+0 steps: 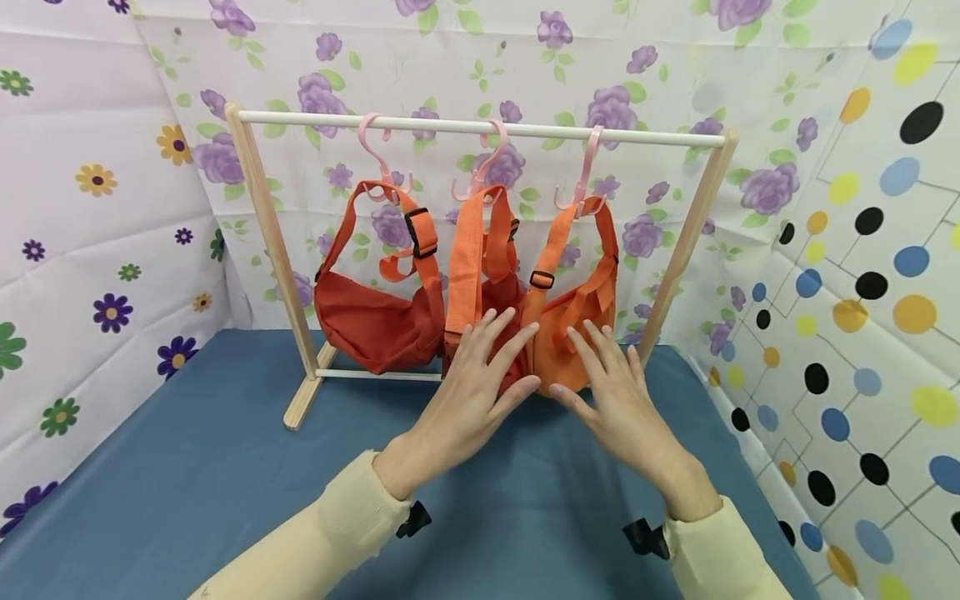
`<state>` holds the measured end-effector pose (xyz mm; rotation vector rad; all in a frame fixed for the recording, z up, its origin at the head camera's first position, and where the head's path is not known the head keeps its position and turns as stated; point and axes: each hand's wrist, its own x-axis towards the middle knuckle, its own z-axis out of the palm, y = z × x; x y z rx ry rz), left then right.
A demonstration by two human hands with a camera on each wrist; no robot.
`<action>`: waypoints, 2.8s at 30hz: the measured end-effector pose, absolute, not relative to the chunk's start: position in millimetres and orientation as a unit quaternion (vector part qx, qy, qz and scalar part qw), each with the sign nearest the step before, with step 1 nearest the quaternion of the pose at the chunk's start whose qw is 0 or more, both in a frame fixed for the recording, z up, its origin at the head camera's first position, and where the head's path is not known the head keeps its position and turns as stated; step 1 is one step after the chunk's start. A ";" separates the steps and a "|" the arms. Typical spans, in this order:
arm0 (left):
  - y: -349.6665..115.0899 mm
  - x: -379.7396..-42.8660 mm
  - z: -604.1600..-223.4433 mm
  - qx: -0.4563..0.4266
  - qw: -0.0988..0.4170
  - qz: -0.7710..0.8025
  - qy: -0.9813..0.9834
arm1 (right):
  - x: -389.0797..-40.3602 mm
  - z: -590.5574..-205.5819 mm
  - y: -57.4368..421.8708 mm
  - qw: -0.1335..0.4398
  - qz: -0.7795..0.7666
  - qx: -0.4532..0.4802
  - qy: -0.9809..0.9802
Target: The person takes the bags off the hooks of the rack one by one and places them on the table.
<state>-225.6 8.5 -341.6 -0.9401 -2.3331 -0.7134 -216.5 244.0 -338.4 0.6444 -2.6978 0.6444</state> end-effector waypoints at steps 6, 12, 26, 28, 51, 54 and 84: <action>14.4 -233.9 -333.7 -0.357 0.252 -0.278 -0.855 | -224.4 -327.5 248.2 0.166 0.220 0.228 -0.934; 20.1 -245.2 -323.4 -0.359 0.225 -0.308 -0.852 | -234.8 -312.1 256.4 0.200 0.226 0.248 -0.920; 37.2 -266.1 -295.3 -0.348 0.168 -0.385 -0.838 | -267.5 -263.6 269.7 0.255 0.242 0.269 -0.897; 40.5 -270.1 -291.2 -0.344 0.171 -0.388 -0.838 | -270.7 -254.7 269.9 0.260 0.238 0.265 -0.897; 62.8 -300.6 -248.2 -0.317 0.156 -0.343 -0.870 | -330.1 -138.6 256.6 0.316 0.163 0.253 -0.900; 66.0 -303.9 -245.8 -0.310 0.151 -0.352 -0.870 | -335.7 -131.4 255.3 0.305 0.154 0.246 -0.907; 91.9 -335.9 -256.5 -0.189 0.168 -0.419 -0.872 | -358.3 -117.2 247.5 0.235 0.116 0.182 -0.948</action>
